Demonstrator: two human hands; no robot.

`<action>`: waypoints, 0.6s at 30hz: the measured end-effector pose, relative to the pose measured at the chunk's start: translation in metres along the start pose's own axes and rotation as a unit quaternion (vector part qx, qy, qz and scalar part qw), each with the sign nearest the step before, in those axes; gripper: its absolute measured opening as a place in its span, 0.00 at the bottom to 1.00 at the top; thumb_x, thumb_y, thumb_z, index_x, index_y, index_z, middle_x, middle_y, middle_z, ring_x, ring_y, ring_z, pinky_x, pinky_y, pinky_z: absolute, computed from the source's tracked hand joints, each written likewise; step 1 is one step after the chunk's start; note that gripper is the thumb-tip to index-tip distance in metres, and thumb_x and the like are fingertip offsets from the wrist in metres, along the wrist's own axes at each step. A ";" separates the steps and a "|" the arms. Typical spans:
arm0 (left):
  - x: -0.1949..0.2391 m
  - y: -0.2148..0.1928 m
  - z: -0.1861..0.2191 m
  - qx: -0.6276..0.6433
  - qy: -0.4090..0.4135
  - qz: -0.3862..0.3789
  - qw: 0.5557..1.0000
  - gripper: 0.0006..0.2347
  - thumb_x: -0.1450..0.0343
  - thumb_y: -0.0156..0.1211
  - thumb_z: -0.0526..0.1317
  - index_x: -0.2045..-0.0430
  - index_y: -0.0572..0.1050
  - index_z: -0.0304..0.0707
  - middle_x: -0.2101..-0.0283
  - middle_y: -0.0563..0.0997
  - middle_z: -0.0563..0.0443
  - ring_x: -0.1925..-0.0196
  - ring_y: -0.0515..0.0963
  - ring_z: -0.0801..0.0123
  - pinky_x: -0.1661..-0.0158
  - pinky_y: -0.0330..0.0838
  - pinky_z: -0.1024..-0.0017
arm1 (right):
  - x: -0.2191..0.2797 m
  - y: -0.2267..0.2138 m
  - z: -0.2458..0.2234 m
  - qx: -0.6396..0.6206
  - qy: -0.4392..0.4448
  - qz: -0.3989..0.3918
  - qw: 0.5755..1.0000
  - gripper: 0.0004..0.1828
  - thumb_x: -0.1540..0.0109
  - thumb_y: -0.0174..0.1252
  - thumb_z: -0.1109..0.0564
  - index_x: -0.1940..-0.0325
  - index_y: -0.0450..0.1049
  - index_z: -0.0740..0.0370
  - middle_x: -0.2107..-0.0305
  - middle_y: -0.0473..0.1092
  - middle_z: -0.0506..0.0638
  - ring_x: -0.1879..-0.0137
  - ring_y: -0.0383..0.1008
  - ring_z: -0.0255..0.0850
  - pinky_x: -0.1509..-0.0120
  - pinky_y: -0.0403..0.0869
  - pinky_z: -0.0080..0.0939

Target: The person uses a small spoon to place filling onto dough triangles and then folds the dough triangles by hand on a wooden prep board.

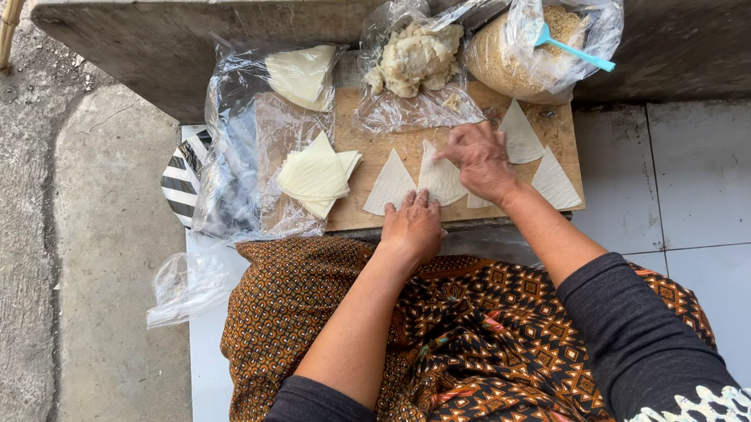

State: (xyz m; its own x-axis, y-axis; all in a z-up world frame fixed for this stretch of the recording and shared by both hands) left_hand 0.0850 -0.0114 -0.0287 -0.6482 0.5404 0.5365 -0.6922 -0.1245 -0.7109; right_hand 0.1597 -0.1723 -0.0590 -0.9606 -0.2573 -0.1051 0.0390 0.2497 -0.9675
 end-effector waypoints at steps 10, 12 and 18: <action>0.003 -0.001 -0.017 0.019 -0.008 0.024 0.999 0.26 0.24 0.53 0.47 0.31 0.59 0.38 0.26 0.57 0.37 0.23 0.54 0.48 0.30 0.52 0.43 | -0.029 -0.041 -0.001 0.169 -0.043 0.088 0.981 0.30 0.50 0.58 0.70 0.46 0.82 0.51 0.54 0.65 0.52 0.47 0.61 0.50 0.45 0.61 0.54; 0.005 -0.004 -0.024 0.018 -0.015 0.031 0.999 0.25 0.23 0.52 0.45 0.31 0.59 0.38 0.26 0.56 0.37 0.24 0.53 0.47 0.30 0.50 0.42 | -0.031 -0.035 0.003 0.162 -0.029 0.066 0.984 0.28 0.48 0.57 0.71 0.49 0.81 0.48 0.53 0.65 0.50 0.47 0.61 0.49 0.45 0.61 0.52; 0.022 -0.011 -0.044 0.025 -0.051 0.036 0.998 0.25 0.24 0.51 0.47 0.31 0.59 0.39 0.25 0.54 0.38 0.23 0.51 0.47 0.29 0.48 0.43 | -0.026 -0.031 0.036 0.066 0.079 0.117 0.988 0.17 0.44 0.55 0.73 0.62 0.78 0.52 0.51 0.66 0.49 0.41 0.62 0.45 0.41 0.61 0.49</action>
State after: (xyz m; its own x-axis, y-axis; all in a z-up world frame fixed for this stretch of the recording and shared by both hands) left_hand 0.0921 0.0383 -0.0290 -0.7234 0.4423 0.5302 -0.6563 -0.2019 -0.7270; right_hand 0.1934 -0.2066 -0.0343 -0.9518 -0.0556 -0.3015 0.2897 0.1586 -0.9439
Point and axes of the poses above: each hand's wrist, its own x-axis away from the middle knuckle, its own y-axis out of the palm, z = x × y, the point moved 7 cm from there along -x, towards the middle knuckle
